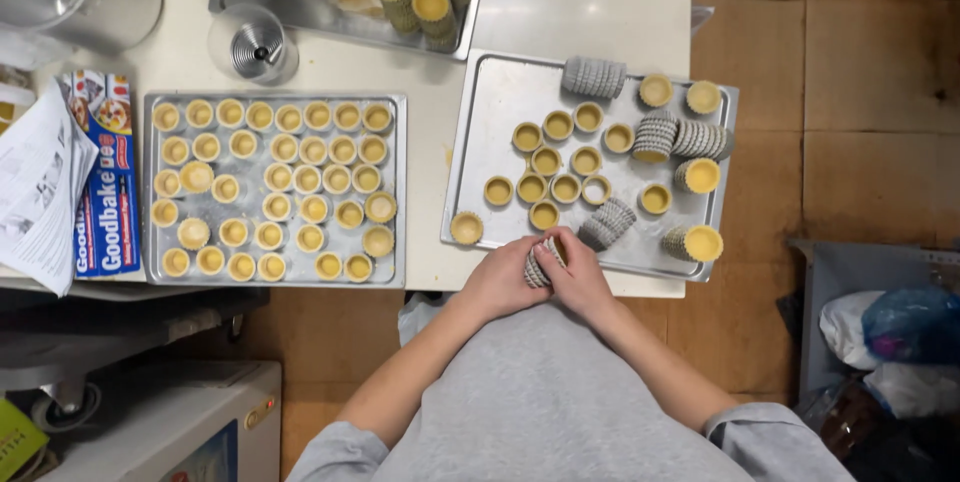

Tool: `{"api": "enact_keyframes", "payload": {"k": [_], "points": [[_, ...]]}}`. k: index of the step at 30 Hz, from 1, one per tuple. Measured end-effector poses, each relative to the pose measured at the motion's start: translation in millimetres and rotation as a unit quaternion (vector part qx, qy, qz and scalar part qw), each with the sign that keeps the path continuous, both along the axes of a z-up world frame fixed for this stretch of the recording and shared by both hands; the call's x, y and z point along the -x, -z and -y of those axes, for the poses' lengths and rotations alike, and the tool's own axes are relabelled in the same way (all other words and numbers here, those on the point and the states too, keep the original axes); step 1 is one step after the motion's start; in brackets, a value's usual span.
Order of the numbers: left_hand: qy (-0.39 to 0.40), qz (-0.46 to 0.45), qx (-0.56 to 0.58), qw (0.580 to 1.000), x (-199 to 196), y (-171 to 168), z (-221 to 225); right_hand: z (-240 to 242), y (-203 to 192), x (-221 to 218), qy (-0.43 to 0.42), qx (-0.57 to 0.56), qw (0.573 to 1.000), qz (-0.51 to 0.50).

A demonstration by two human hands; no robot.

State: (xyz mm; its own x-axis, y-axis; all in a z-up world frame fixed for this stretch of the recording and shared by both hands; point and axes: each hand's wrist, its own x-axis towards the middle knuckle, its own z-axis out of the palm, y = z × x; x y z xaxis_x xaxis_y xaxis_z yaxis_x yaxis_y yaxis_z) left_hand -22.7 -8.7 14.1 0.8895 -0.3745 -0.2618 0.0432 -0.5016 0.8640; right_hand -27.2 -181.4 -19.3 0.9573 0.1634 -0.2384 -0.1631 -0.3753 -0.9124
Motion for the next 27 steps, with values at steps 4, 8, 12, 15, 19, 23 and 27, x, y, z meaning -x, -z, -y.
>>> {"api": "enact_keyframes", "payload": {"k": [4,8,12,15,19,23,27], "points": [[-0.024,0.006,-0.005,1.000,-0.1,-5.7,6.7,0.8,-12.7,-3.3,-0.024,0.025,0.998,0.060],[-0.018,-0.006,-0.008,1.000,-2.6,-11.9,8.9,7.0,8.6,-3.7,0.005,0.012,0.999,0.039],[-0.023,0.046,0.016,0.999,5.5,12.2,4.0,33.3,71.3,-0.8,0.081,-0.192,0.977,0.043],[-0.063,0.053,0.016,0.996,3.7,9.9,-0.7,37.4,39.3,-12.9,0.166,-0.226,0.954,-0.106],[-0.094,-0.001,0.047,0.994,0.1,4.1,-5.5,38.1,40.9,-14.9,0.137,-0.222,0.961,-0.088],[-0.178,-0.035,0.108,0.977,10.8,26.6,-27.0,18.8,49.5,-16.8,0.028,-0.077,0.996,-0.043],[-0.271,-0.036,0.063,0.960,25.5,49.5,-58.4,-14.2,23.4,-30.3,-0.155,0.124,0.974,0.110]]}}
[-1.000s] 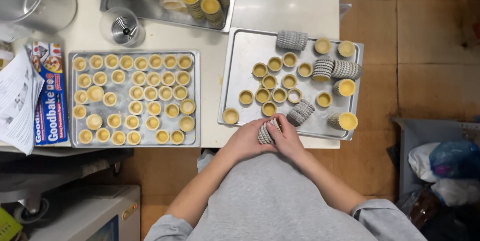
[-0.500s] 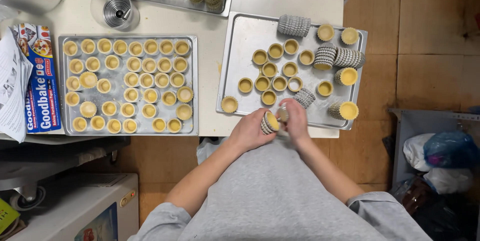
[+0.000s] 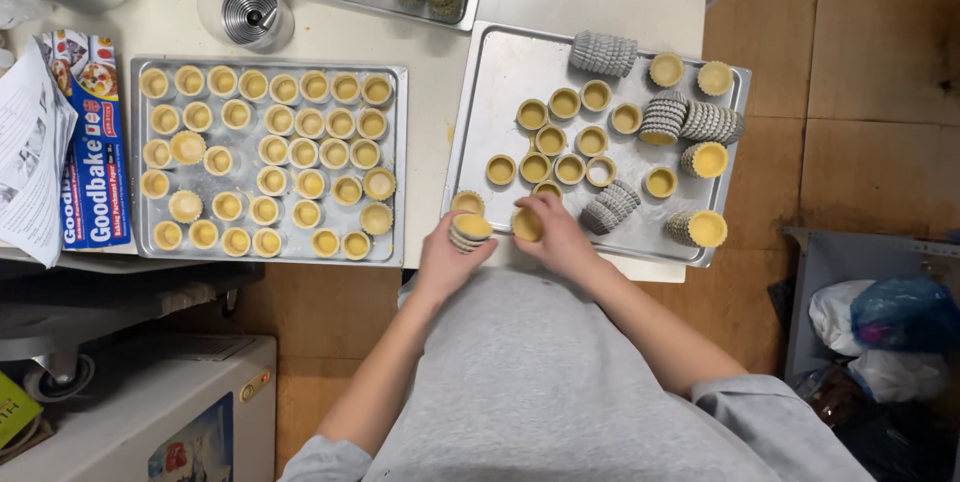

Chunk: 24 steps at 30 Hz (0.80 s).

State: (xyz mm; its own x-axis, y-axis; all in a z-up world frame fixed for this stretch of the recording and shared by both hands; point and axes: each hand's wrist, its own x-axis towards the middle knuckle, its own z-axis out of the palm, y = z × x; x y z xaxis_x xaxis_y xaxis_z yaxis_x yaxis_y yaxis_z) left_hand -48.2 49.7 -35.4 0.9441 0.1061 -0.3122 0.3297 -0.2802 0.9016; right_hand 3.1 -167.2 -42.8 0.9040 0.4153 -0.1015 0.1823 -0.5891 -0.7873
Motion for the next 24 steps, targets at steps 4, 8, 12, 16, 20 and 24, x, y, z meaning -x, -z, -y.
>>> {"api": "enact_keyframes", "payload": {"k": [4,8,12,16,20,24], "points": [[-0.039,-0.007,-0.004,0.999,7.0,-2.0,-15.5,-19.8,9.0,-19.7,-0.052,0.062,0.997,0.001],[-0.048,0.009,-0.002,0.999,5.4,-1.7,-17.3,-25.3,22.2,-29.5,-0.115,0.169,0.975,0.084],[-0.016,-0.008,0.008,1.000,0.4,-4.9,-11.5,-21.6,14.7,-26.2,-0.110,0.165,0.977,0.082],[-0.017,-0.002,0.015,1.000,-2.1,-4.8,-5.3,-22.0,23.0,-27.0,-0.109,0.181,0.974,0.079],[-0.002,-0.001,0.020,1.000,-3.3,-5.2,-6.0,-19.8,29.8,-32.0,-0.089,0.158,0.982,0.053],[-0.013,-0.007,0.010,1.000,-1.8,-4.5,-7.4,-9.6,33.6,-27.9,-0.073,0.121,0.989,0.035]]}}
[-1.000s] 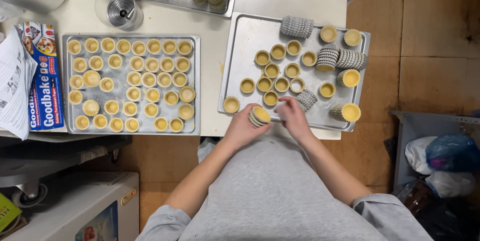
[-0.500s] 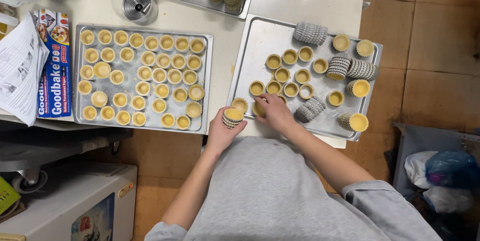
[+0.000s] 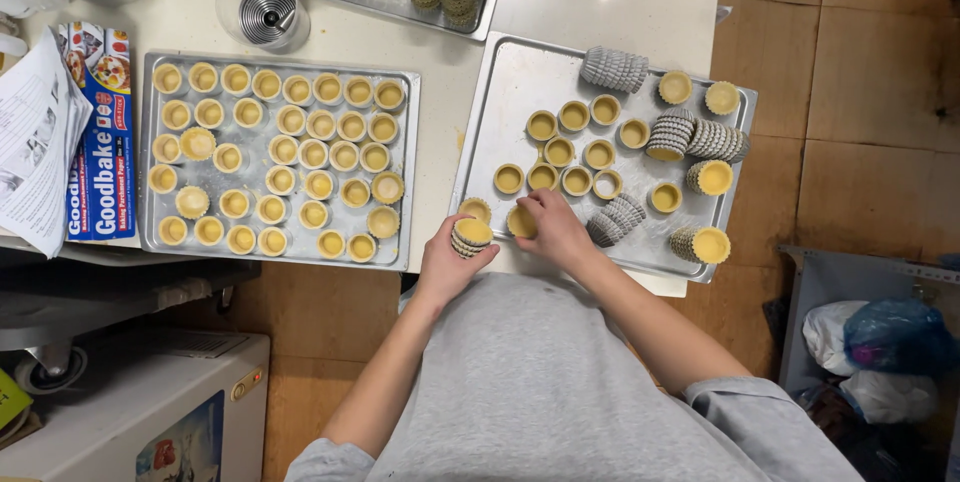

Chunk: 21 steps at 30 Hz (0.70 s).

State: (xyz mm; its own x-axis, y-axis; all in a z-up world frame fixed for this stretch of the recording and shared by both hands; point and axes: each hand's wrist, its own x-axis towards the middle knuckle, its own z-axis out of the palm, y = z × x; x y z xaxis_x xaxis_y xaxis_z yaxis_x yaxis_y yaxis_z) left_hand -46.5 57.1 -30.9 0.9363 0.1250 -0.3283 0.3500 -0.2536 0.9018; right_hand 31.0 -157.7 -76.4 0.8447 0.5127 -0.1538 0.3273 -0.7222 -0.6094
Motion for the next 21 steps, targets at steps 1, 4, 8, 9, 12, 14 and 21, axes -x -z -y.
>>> {"api": "enact_keyframes", "payload": {"k": [1,4,8,9,12,14,21], "points": [[-0.002,-0.001,0.000,1.000,1.6,1.1,0.7,0.1,-0.6,2.8,-0.002,0.000,1.000,-0.001],[-0.008,0.007,0.007,1.000,2.8,3.8,0.3,-2.9,-4.6,4.3,-0.030,0.007,0.999,0.036],[-0.020,0.011,0.006,1.000,5.6,5.7,-4.0,-5.5,-17.2,7.5,-0.052,-0.022,0.996,0.070],[-0.023,0.007,0.010,1.000,4.4,5.6,-4.7,-3.9,-21.8,8.0,-0.030,-0.057,0.995,0.071],[-0.050,0.039,0.008,0.998,-2.6,16.0,-12.3,12.0,-15.4,13.0,0.017,-0.076,0.994,0.078],[-0.060,0.053,0.004,0.997,-15.4,17.0,-18.9,21.4,-18.0,16.6,0.047,-0.080,0.995,0.031],[-0.046,0.112,-0.033,0.992,-82.1,18.8,-18.7,43.1,-17.3,32.3,0.092,-0.073,0.990,0.073]]}}
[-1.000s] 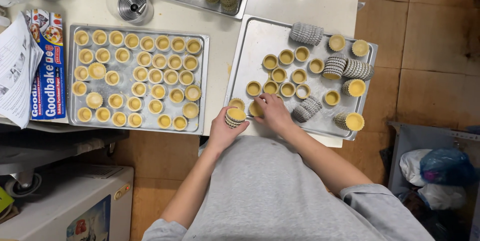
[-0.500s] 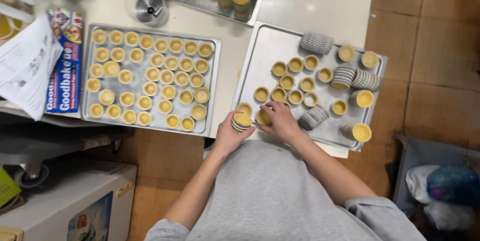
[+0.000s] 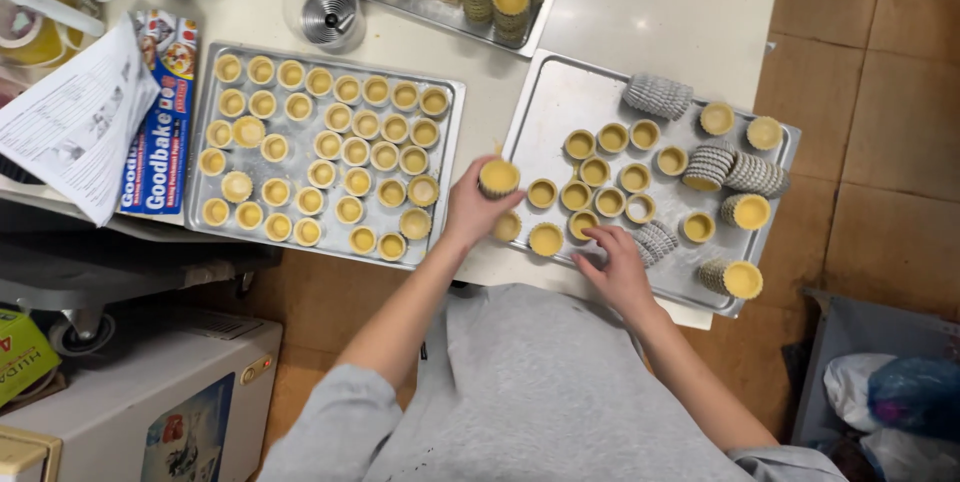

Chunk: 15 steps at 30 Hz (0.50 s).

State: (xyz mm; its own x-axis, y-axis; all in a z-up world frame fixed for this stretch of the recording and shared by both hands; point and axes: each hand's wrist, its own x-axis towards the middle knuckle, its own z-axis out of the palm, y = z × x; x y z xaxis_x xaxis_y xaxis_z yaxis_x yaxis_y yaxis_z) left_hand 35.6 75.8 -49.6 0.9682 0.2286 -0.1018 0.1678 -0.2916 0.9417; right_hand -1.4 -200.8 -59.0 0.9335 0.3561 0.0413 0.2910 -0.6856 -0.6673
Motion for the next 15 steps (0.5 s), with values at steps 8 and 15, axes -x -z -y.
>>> {"api": "enact_keyframes", "payload": {"k": [8,15], "points": [[0.049,-0.041,0.186,0.981,-51.2,-24.0,51.2,-13.4,-13.0,-6.5,0.096,-0.146,0.978,-0.110],[0.084,-0.029,0.241,0.967,17.4,-25.3,86.8,-29.5,-44.3,-24.8,0.032,-0.275,0.958,-0.069]]}}
